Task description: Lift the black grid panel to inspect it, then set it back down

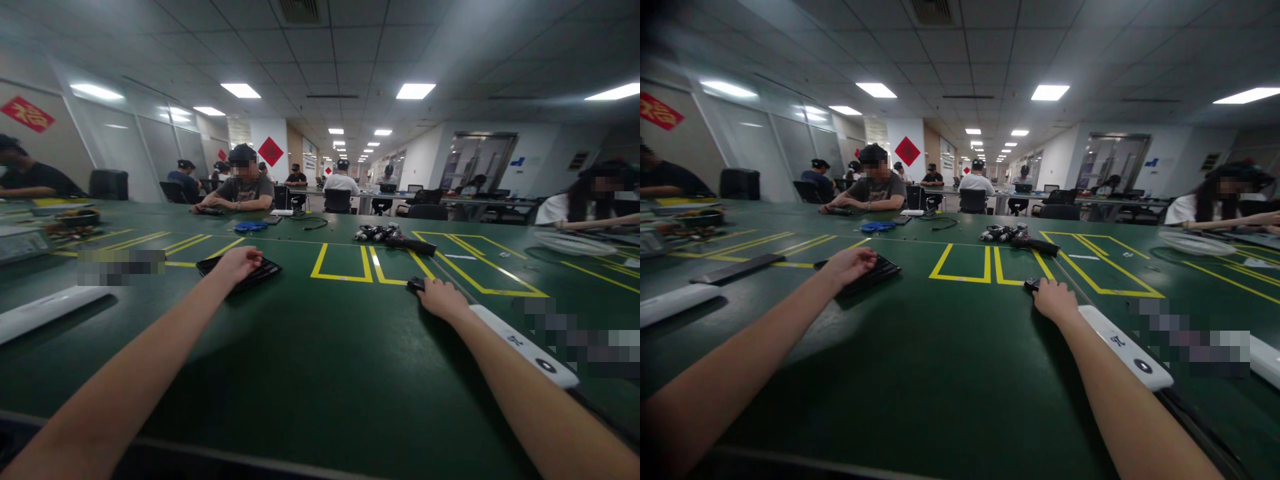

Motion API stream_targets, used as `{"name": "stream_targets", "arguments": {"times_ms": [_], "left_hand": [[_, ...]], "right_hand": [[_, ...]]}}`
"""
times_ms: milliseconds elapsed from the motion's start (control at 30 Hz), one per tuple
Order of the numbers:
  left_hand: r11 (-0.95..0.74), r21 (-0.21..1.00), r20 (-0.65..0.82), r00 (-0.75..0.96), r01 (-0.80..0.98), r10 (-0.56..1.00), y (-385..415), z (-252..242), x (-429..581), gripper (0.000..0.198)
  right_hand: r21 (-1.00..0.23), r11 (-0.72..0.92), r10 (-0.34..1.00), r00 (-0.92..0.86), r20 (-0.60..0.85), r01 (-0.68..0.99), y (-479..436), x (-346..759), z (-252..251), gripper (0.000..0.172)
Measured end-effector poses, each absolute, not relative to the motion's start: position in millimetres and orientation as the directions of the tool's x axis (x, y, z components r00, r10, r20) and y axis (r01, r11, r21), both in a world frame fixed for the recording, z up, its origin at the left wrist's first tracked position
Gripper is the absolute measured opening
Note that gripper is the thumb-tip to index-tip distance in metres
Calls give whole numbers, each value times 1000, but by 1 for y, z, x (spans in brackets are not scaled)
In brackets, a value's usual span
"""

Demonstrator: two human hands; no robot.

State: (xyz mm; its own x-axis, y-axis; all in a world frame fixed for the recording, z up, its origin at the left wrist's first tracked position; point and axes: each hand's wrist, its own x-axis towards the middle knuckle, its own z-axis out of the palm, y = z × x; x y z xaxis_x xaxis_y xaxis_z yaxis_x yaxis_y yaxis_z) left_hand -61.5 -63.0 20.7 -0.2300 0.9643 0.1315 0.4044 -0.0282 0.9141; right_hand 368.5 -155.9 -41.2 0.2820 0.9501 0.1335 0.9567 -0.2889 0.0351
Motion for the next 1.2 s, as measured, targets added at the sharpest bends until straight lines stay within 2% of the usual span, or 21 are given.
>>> {"name": "stream_targets", "arguments": {"times_ms": [133,233,400,567,633,700,800,900,1000,1200], "left_hand": [[115,734,126,-301,669,945,-55,26,-111,14],[205,568,112,-322,797,940,-50,20,-133,25],[151,168,70,-164,974,984,-41,12,-142,33],[74,72,114,-82,995,990,-48,11,-136,31],[25,77,135,-36,997,990,-54,13,-120,31],[-56,158,154,32,986,988,-64,16,-92,33],[-215,473,251,103,854,963,-90,16,-34,30],[-362,693,273,238,624,932,-123,9,20,35],[-461,743,298,377,484,877,-149,-2,50,34],[-538,667,301,475,515,827,-156,-20,59,32]], "right_hand": [[15,-298,948,294,120,954,-154,367,-41,38],[11,-300,947,296,122,954,-153,365,-40,38],[-9,-274,950,272,154,962,-154,365,-40,36],[-60,-195,964,203,174,979,-150,359,-35,34],[-122,-112,973,134,187,986,-149,348,-31,37],[-280,8,975,55,215,960,-152,331,-26,40],[-554,199,965,-63,254,808,-165,299,-19,43],[-685,312,948,-171,268,658,-182,273,-16,45],[-716,440,898,-254,359,542,-190,263,-22,45],[-640,565,825,-357,439,520,-183,269,-38,36]]}}
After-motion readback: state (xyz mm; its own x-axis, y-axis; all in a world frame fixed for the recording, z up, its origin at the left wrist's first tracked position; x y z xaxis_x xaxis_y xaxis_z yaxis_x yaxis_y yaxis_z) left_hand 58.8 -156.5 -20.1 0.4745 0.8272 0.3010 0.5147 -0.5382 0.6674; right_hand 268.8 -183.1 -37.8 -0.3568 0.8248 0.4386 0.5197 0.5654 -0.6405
